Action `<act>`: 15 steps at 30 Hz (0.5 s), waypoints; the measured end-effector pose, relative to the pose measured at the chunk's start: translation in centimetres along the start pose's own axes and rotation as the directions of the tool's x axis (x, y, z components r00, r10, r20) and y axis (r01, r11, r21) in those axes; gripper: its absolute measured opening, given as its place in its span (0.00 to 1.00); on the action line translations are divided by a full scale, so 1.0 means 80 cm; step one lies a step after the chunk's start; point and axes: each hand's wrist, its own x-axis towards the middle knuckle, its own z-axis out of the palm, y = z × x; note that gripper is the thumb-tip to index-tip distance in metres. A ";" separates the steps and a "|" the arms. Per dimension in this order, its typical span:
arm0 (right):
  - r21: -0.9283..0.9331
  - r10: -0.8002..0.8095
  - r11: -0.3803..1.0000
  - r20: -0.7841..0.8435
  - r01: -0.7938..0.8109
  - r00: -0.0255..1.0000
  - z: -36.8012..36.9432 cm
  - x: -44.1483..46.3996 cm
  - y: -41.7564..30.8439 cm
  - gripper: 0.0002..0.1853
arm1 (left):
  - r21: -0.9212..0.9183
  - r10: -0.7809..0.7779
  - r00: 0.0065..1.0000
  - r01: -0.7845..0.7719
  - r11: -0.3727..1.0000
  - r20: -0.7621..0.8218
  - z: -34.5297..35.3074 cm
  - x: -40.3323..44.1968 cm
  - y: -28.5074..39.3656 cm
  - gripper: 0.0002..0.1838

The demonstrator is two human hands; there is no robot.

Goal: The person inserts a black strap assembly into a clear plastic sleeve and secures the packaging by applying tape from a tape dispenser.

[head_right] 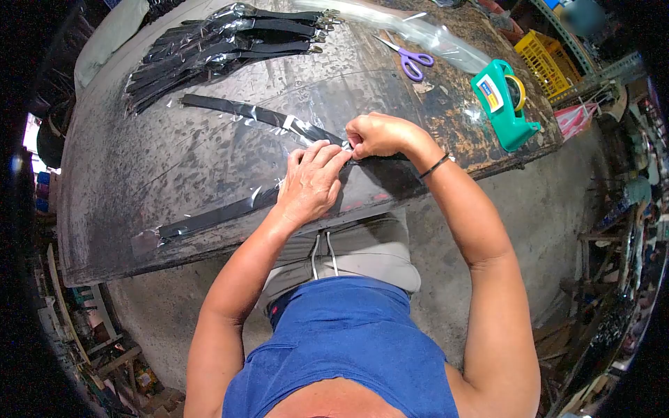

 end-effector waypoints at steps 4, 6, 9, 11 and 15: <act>-0.014 0.016 1.000 -0.039 -0.016 0.999 0.002 0.000 -0.003 0.16 | 0.010 -0.002 1.000 0.002 1.000 0.007 -0.001 0.000 0.001 0.29; -0.045 0.098 0.994 -0.012 -0.098 0.995 0.000 0.000 -0.008 0.18 | 0.001 -0.002 1.000 0.002 1.000 0.014 -0.003 0.000 0.002 0.29; -0.065 0.107 0.992 -0.062 -0.111 0.992 0.002 0.003 0.001 0.21 | 0.004 0.005 1.000 -0.005 1.000 0.005 -0.001 -0.001 0.001 0.29; -0.053 0.171 0.983 -0.089 -0.176 0.981 -0.002 -0.001 0.000 0.22 | 0.004 0.005 1.000 -0.005 1.000 0.008 -0.003 0.000 0.002 0.29; 0.084 0.093 0.994 -0.251 -0.074 0.963 0.003 -0.011 0.026 0.21 | 0.000 -0.003 1.000 0.003 1.000 0.013 -0.004 0.000 0.002 0.29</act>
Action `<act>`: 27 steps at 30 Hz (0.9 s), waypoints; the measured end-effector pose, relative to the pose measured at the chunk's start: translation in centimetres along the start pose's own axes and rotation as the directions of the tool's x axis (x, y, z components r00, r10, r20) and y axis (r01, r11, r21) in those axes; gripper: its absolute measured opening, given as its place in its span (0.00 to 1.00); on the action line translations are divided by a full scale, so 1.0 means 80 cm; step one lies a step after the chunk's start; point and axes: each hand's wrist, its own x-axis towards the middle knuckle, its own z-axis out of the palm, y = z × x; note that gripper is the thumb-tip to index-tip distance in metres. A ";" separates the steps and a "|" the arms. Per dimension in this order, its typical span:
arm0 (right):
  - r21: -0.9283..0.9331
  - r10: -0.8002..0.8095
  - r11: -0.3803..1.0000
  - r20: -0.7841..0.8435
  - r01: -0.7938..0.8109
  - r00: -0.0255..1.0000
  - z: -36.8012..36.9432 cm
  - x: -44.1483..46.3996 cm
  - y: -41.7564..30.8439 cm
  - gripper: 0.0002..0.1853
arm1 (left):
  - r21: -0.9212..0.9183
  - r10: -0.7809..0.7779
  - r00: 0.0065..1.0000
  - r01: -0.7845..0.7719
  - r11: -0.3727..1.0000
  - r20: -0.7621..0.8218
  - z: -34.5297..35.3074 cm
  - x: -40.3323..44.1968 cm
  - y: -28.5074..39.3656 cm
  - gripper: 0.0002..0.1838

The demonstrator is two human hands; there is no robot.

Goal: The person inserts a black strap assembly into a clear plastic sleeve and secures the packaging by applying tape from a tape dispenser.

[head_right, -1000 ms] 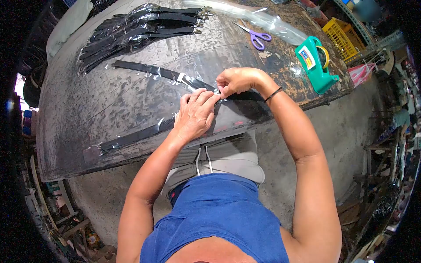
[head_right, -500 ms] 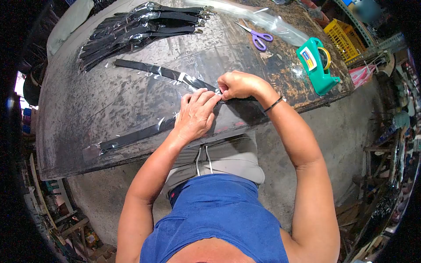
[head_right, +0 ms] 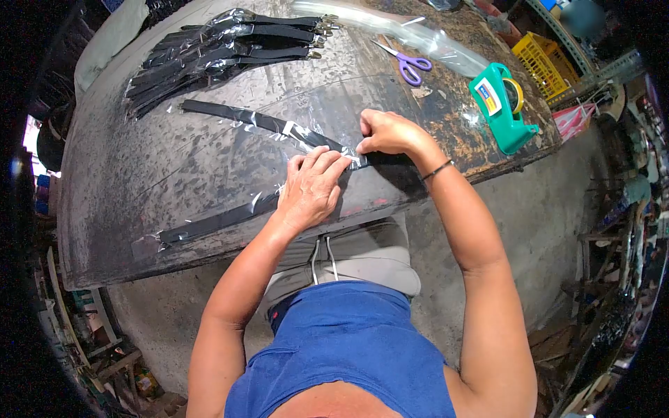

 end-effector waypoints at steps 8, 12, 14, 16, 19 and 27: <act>-0.267 -0.344 0.932 -0.452 0.243 0.823 0.055 -0.087 -0.022 0.22 | -0.004 -0.012 1.000 0.012 1.000 -0.007 0.001 0.000 0.000 0.29; -0.473 -0.392 0.860 -0.372 0.191 0.842 0.083 -0.101 -0.019 0.30 | 0.020 0.018 0.999 -0.017 1.000 -0.041 0.002 0.000 -0.001 0.27; -0.498 -0.367 0.853 -0.353 0.159 0.861 0.081 -0.100 -0.024 0.32 | 0.026 0.018 0.999 -0.017 1.000 -0.035 0.002 0.000 0.000 0.27; -0.487 -0.367 0.858 -0.356 0.165 0.859 0.080 -0.100 -0.022 0.32 | 0.034 0.023 0.999 -0.022 0.999 -0.037 0.002 0.001 0.000 0.27; -0.474 -0.362 0.865 -0.366 0.163 0.857 0.079 -0.097 -0.025 0.33 | -0.001 -0.011 1.000 0.011 1.000 -0.021 0.002 0.000 0.001 0.30; -0.272 -0.196 0.959 -0.440 0.079 0.876 0.078 -0.086 -0.026 0.29 | 0.008 -0.001 0.999 0.001 1.000 -0.037 0.003 -0.001 0.002 0.29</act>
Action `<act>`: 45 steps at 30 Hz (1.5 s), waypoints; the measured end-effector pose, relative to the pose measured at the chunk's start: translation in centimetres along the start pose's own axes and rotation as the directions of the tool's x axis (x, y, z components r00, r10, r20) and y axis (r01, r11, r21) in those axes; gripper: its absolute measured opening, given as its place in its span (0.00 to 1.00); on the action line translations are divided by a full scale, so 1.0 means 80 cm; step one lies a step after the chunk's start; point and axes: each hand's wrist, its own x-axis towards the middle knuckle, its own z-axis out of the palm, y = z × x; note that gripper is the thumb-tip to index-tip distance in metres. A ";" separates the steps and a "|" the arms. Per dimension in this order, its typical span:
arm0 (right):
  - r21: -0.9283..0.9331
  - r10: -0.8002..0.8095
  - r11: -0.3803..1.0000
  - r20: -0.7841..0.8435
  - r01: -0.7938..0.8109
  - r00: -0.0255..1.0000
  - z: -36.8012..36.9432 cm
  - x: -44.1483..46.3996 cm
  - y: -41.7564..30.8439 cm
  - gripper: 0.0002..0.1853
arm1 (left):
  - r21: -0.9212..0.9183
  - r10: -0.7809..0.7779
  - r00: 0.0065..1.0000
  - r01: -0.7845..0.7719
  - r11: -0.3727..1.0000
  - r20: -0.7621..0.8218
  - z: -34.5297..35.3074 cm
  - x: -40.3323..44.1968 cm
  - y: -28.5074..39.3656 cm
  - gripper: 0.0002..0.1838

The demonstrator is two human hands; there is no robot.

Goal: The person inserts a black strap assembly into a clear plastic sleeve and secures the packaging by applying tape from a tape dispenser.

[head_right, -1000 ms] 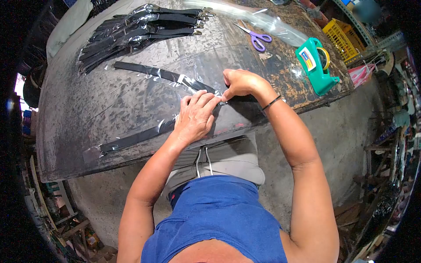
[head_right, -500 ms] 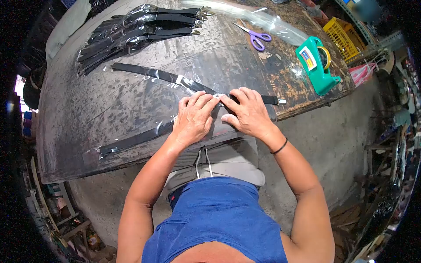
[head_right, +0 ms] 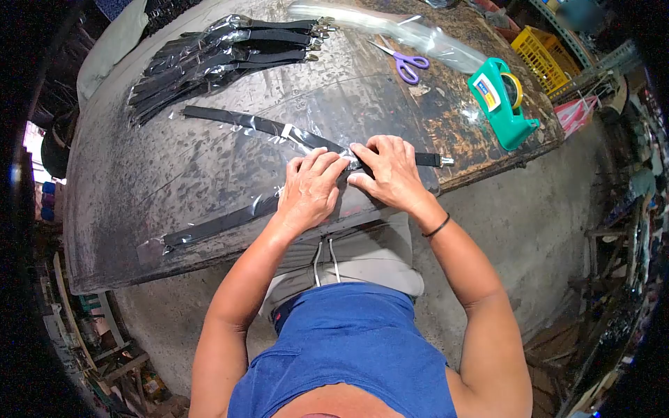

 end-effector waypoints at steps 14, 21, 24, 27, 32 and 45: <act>0.076 -0.302 0.948 -0.098 0.310 0.948 0.005 0.024 0.025 0.16 | -0.016 -0.007 1.000 0.007 1.000 0.010 -0.001 0.003 0.000 0.28; 0.007 -0.365 0.931 -0.048 0.366 0.930 0.008 0.021 0.032 0.20 | -0.022 -0.005 1.000 0.005 1.000 0.009 -0.002 0.002 0.000 0.28; 0.056 -0.277 0.958 -0.098 0.283 0.956 -0.002 0.011 0.029 0.29 | -0.015 -0.003 1.000 0.003 1.000 0.003 -0.002 0.001 0.001 0.28; 0.099 -0.171 0.979 -0.073 0.178 0.982 -0.008 -0.012 0.020 0.35 | -0.016 -0.006 1.000 0.007 1.000 0.014 -0.004 0.001 0.002 0.28; -0.171 -0.150 0.970 0.133 0.172 0.980 -0.006 -0.034 0.009 0.33 | -0.002 0.006 1.000 -0.005 1.000 0.013 -0.002 0.001 0.002 0.27; 0.226 0.012 0.974 -0.102 0.012 0.995 -0.002 -0.038 0.025 0.29 | 0.163 0.010 0.996 -0.024 0.986 0.089 -0.007 0.012 0.015 0.30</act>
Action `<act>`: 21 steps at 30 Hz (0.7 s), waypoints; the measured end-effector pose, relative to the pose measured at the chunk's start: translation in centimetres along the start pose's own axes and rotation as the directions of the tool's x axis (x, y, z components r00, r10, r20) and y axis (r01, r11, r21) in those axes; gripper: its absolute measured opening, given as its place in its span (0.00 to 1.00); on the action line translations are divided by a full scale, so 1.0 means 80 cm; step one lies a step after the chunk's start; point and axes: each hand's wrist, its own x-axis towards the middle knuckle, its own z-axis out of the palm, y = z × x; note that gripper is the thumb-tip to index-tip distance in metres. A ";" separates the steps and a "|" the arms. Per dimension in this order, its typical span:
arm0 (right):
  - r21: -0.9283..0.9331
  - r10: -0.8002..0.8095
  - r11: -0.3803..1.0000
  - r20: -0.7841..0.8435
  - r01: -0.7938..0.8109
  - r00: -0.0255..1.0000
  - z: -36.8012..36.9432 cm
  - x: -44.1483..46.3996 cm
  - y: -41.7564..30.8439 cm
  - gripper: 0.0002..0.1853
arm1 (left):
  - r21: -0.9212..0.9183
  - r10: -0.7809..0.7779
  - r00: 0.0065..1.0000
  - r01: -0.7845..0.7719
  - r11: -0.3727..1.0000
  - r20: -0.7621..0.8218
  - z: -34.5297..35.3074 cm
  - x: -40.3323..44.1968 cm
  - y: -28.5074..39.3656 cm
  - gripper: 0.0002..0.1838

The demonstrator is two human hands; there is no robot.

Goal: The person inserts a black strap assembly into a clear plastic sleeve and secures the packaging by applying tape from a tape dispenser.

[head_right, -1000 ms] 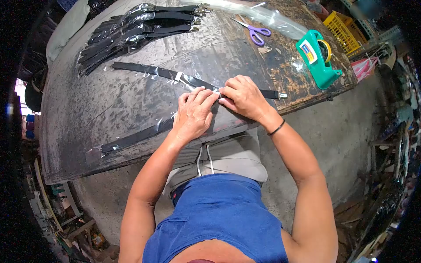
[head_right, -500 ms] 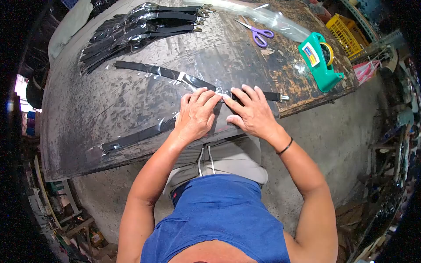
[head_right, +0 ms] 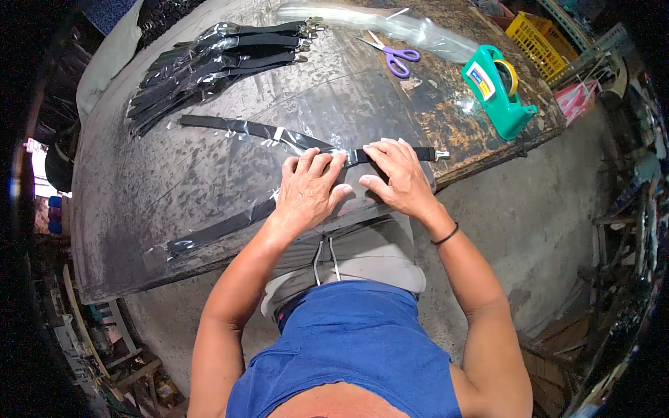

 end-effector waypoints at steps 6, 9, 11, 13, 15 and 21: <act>-0.039 -0.034 0.999 0.009 0.034 0.999 0.000 -0.002 0.000 0.27 | 0.126 0.067 0.998 -0.066 0.990 0.001 0.001 0.004 -0.003 0.33; -0.001 -0.010 1.000 0.013 0.010 1.000 -0.001 -0.005 0.003 0.26 | 0.130 0.074 0.997 -0.071 0.989 -0.024 0.008 0.001 -0.002 0.33; 0.050 0.011 0.999 0.031 -0.012 0.999 -0.004 -0.008 0.002 0.28 | 0.098 0.064 0.998 -0.061 0.993 -0.025 0.011 -0.001 -0.002 0.33; -0.043 -0.023 0.999 0.019 0.024 1.000 -0.001 -0.011 -0.003 0.28 | 0.028 0.042 0.999 -0.042 0.999 -0.005 0.012 -0.003 -0.004 0.34; -0.191 -0.061 0.979 0.037 0.067 0.997 0.002 -0.013 -0.011 0.29 | 0.030 0.040 0.999 -0.040 0.999 -0.004 0.012 -0.005 -0.004 0.34; -0.312 -0.085 0.945 0.062 0.100 0.994 0.007 -0.012 -0.014 0.26 | 0.106 0.065 0.998 -0.066 0.992 0.009 0.008 0.002 0.000 0.33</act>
